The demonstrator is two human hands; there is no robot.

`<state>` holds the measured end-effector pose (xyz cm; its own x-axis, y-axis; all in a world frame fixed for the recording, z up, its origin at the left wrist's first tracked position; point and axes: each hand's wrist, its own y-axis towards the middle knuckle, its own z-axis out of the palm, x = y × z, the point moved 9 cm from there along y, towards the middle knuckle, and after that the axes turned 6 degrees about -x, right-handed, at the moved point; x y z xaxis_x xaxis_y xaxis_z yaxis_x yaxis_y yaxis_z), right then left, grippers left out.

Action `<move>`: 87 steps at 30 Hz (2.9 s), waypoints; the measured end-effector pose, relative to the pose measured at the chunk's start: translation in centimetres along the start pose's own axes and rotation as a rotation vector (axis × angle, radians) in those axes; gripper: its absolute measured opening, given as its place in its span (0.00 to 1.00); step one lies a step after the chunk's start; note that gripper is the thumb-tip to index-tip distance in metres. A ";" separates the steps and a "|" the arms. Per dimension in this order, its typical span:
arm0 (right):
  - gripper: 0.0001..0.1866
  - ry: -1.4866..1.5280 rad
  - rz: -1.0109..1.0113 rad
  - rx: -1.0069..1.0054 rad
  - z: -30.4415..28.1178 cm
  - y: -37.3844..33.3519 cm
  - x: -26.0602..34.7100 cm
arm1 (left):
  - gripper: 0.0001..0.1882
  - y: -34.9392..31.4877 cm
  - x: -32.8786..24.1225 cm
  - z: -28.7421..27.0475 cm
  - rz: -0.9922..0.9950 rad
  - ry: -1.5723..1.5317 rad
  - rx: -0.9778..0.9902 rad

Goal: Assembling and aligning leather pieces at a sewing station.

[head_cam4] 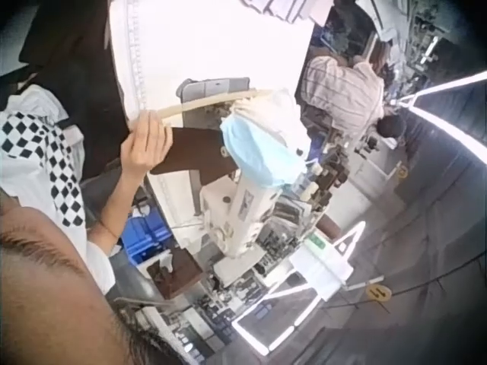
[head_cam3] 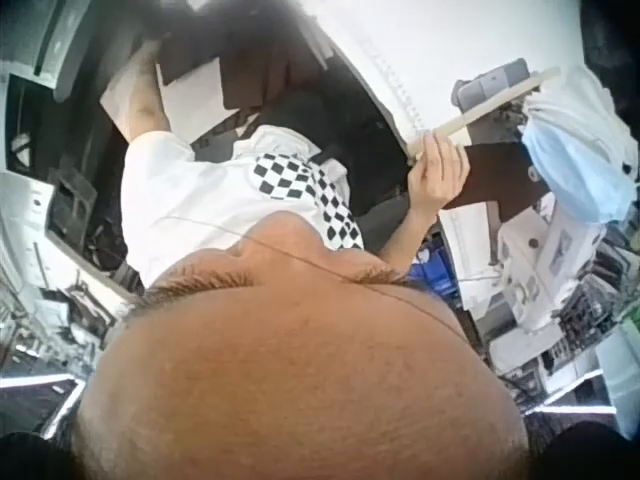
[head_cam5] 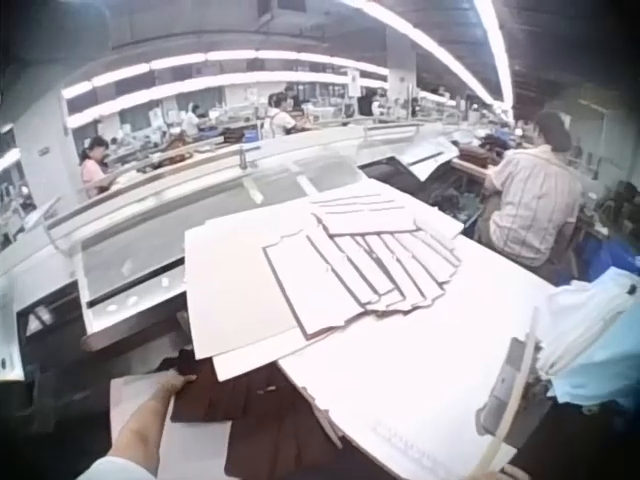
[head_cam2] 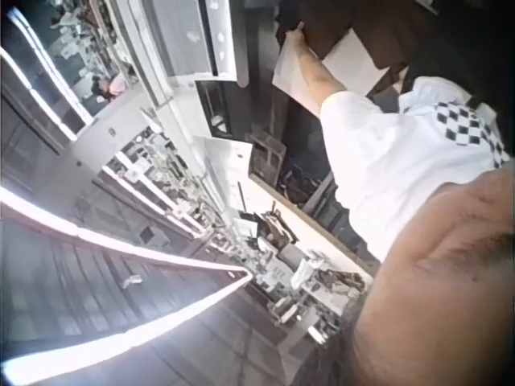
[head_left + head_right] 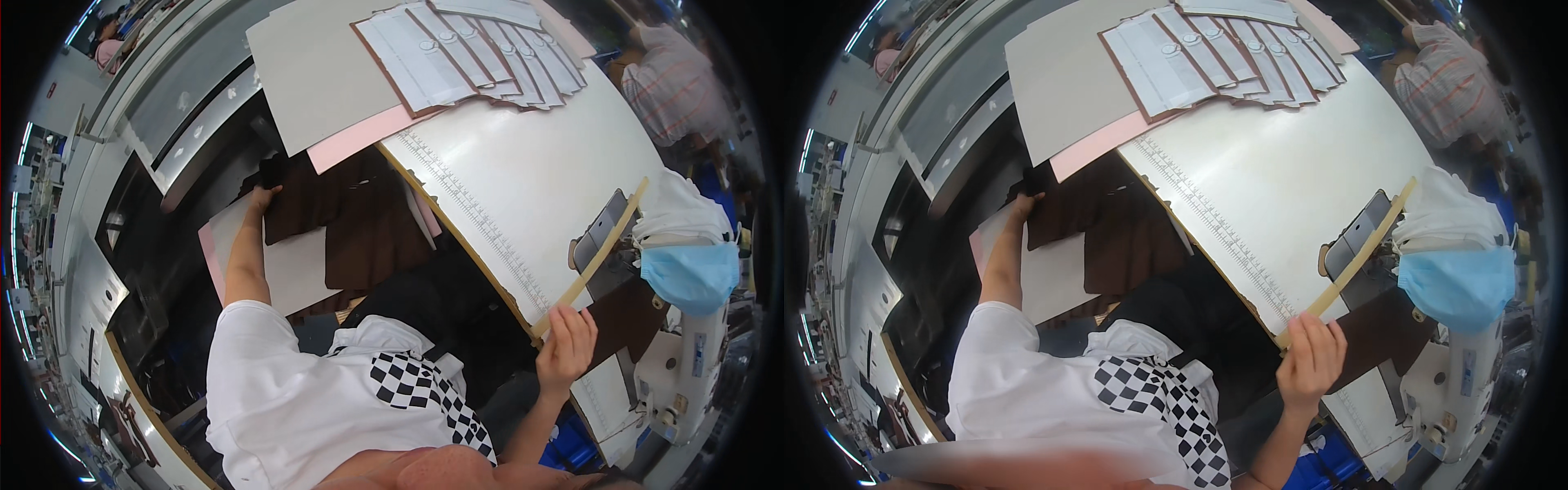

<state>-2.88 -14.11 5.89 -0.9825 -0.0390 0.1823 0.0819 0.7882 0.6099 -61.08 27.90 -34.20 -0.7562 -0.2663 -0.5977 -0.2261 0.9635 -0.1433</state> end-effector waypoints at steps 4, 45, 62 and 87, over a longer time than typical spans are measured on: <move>0.12 -0.173 0.092 -0.018 -1.6 -1.8 -5.7 | 0.42 -2.3 0.5 -1.8 -0.088 0.155 -0.421; 0.26 -0.013 0.277 0.202 1.1 -2.6 -10.9 | 0.36 -7.7 -61.6 0.9 1.077 0.280 0.432; 0.30 -0.025 0.233 0.262 1.1 -1.2 -11.9 | 0.36 -39.8 -64.9 2.7 1.680 0.713 0.087; 0.27 -0.075 0.126 0.181 1.2 -0.7 -13.8 | 0.08 -48.5 -67.6 12.0 1.636 -0.319 0.815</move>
<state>10.40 -13.42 2.04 -0.9766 0.1075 0.1862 0.1802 0.8815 0.4365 8.38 -0.55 3.63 0.2622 0.7486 -0.6090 0.9076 0.0232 0.4191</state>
